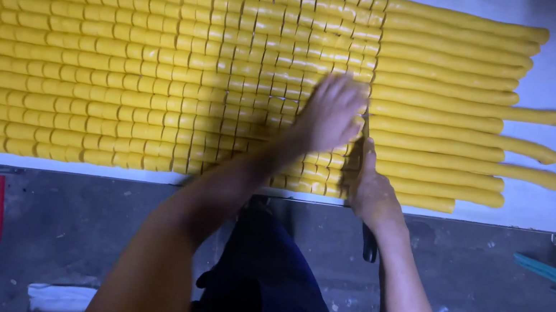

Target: Rapidly slicing long strips of yellow dough into small, uniform pieces using a large knife on a production table.

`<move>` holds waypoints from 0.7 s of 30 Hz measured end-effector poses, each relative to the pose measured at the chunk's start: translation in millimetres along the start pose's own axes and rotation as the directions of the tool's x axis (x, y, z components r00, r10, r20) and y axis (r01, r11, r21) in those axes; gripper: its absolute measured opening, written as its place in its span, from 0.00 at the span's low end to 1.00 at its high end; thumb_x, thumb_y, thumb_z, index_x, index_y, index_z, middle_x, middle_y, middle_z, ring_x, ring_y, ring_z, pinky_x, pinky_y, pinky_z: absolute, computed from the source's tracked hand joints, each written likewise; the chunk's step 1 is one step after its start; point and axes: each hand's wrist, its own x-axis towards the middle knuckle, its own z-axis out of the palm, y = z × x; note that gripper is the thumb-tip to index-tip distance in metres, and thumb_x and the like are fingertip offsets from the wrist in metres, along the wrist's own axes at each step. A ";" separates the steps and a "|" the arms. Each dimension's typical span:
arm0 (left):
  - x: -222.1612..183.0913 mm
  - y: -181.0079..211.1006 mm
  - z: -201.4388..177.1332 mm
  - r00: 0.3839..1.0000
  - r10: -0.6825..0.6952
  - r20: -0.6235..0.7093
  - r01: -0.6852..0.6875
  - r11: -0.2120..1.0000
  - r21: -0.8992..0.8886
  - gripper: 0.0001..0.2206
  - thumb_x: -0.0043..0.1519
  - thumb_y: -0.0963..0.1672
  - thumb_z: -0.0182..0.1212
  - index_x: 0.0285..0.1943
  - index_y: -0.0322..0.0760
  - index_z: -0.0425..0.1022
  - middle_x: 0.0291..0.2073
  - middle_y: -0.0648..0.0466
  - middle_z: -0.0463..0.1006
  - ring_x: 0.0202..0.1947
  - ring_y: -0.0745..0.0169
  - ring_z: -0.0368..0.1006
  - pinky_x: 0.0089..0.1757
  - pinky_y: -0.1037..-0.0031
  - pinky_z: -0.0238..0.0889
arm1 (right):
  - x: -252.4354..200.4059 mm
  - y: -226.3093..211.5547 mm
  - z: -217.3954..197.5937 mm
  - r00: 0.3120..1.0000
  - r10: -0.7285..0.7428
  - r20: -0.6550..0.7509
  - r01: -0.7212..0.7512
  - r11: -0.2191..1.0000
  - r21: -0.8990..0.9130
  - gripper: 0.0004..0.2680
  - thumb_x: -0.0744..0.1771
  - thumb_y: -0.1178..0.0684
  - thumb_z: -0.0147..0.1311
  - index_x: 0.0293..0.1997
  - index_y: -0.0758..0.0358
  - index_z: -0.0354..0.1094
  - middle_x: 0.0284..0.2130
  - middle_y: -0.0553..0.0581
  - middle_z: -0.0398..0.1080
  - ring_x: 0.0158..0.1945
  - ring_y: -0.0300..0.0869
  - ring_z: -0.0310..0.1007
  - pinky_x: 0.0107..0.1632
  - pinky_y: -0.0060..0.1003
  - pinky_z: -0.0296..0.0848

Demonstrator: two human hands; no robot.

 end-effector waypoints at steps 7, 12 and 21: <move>-98.0 85.7 -12.2 0.997 0.053 0.055 -0.056 0.997 0.054 0.28 0.48 0.52 0.72 0.55 0.40 0.76 0.61 0.45 0.72 0.70 0.33 0.58 0.63 0.41 0.51 | 11.9 22.0 17.6 0.992 -0.103 -0.073 0.108 0.992 0.063 0.37 0.65 0.60 0.54 0.79 0.50 0.23 0.49 0.80 0.72 0.55 0.71 0.73 0.56 0.61 0.73; -95.9 97.1 -12.7 0.999 -0.023 -0.036 0.027 0.991 0.134 0.22 0.46 0.50 0.69 0.50 0.47 0.76 0.54 0.50 0.73 0.67 0.38 0.61 0.63 0.42 0.51 | -57.1 39.1 55.3 0.986 -0.160 -0.050 0.163 0.984 0.072 0.37 0.64 0.64 0.53 0.79 0.60 0.25 0.47 0.85 0.72 0.55 0.74 0.72 0.55 0.65 0.71; -81.7 89.3 -9.5 0.985 -0.113 0.128 0.111 0.994 0.021 0.29 0.55 0.55 0.65 0.65 0.50 0.68 0.65 0.51 0.66 0.71 0.40 0.57 0.65 0.44 0.47 | -139.0 64.1 43.6 0.957 -0.009 -0.291 0.099 0.950 0.295 0.31 0.65 0.61 0.48 0.78 0.50 0.36 0.41 0.87 0.72 0.48 0.79 0.72 0.51 0.70 0.71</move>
